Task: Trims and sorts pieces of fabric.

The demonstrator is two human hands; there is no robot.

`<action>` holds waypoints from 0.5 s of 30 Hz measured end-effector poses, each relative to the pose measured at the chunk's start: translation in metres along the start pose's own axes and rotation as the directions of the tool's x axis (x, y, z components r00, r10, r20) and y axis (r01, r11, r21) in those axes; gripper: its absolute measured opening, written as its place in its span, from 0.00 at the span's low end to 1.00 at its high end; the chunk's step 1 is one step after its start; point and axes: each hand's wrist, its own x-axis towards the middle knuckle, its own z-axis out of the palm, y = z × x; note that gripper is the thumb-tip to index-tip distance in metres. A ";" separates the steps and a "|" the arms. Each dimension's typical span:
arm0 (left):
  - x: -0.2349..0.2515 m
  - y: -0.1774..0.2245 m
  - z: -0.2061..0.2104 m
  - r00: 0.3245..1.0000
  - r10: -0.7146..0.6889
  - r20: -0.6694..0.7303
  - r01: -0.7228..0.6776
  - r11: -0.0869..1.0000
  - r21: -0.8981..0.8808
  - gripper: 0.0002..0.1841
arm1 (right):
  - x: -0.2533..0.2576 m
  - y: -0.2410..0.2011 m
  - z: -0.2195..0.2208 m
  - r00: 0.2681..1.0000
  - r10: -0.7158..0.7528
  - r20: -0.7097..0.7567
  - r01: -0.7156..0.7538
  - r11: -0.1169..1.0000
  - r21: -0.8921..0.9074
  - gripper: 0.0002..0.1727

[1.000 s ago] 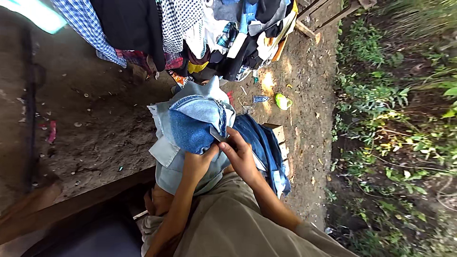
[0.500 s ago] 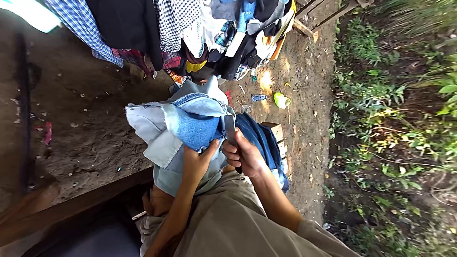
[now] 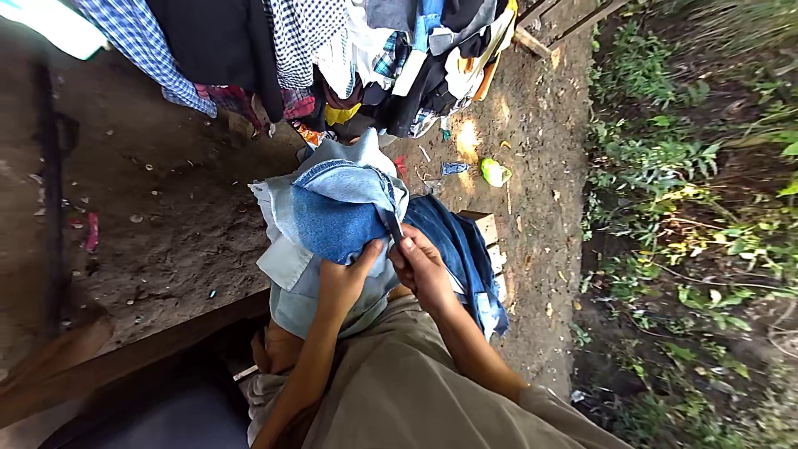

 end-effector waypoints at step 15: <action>0.003 0.010 0.003 0.991 -0.131 -0.008 0.131 0.990 0.056 0.24 | -0.008 0.015 -0.013 0.939 -0.332 0.090 0.302 0.671 -0.677 0.26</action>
